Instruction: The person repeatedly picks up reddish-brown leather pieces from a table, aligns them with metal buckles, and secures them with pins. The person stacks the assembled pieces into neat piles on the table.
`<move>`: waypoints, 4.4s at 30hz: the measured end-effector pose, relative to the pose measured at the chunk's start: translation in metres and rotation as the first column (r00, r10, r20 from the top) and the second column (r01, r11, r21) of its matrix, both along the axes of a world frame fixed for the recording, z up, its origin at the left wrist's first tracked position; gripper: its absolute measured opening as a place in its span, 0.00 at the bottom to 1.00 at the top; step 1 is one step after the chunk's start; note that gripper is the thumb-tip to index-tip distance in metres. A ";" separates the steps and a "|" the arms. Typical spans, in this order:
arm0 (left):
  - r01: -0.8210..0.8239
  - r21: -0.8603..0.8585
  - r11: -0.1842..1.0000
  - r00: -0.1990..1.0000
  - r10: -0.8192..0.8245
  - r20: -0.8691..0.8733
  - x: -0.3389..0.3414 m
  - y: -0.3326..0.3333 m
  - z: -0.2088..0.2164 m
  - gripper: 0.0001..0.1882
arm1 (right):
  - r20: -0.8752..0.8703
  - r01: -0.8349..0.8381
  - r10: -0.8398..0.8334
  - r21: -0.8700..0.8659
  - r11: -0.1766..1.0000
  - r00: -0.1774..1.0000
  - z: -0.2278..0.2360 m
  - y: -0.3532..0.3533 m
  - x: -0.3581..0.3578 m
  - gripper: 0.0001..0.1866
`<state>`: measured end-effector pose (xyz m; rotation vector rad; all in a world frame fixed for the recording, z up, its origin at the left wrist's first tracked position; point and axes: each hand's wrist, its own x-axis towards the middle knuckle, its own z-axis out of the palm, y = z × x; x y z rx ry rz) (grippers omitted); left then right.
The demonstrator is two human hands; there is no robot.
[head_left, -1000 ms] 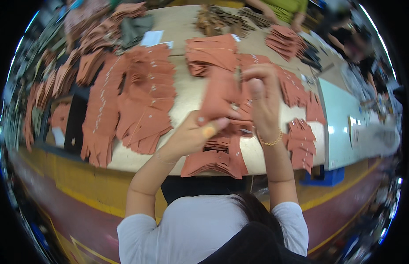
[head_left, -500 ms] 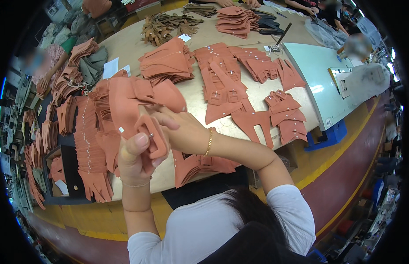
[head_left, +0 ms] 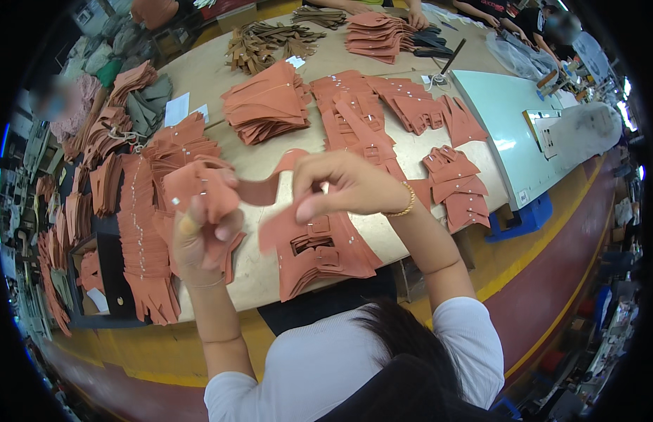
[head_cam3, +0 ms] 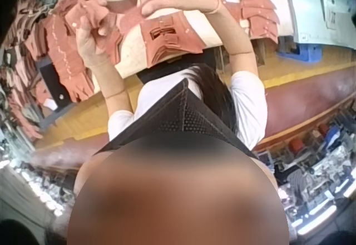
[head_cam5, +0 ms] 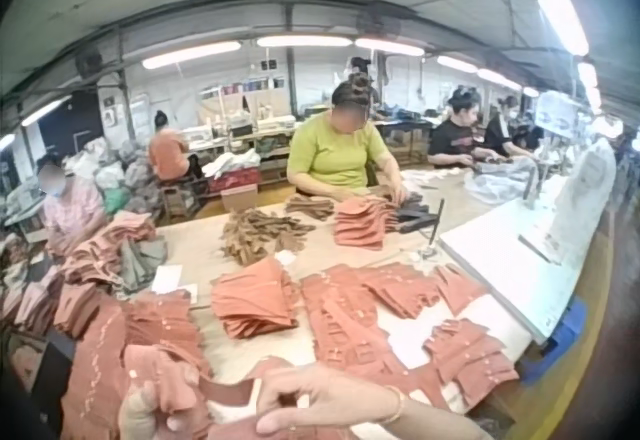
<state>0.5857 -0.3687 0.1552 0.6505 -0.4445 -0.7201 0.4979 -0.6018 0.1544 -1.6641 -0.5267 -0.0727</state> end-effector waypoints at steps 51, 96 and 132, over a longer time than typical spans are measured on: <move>-0.493 0.299 0.817 0.803 0.294 0.519 -0.008 -0.045 -0.011 0.15 | -0.151 0.473 -0.457 0.447 0.759 0.877 -0.019 0.022 -0.001 0.09; -0.416 0.624 0.661 0.790 -0.076 0.608 -0.023 -0.048 -0.007 0.27 | 0.258 0.394 -0.362 -0.084 0.915 0.896 -0.023 -0.011 -0.005 0.25; -0.544 0.636 0.547 0.319 -0.566 0.760 0.055 -0.190 -0.174 0.28 | 0.124 0.126 -0.082 -0.992 0.020 0.989 -0.171 -0.113 -0.154 0.10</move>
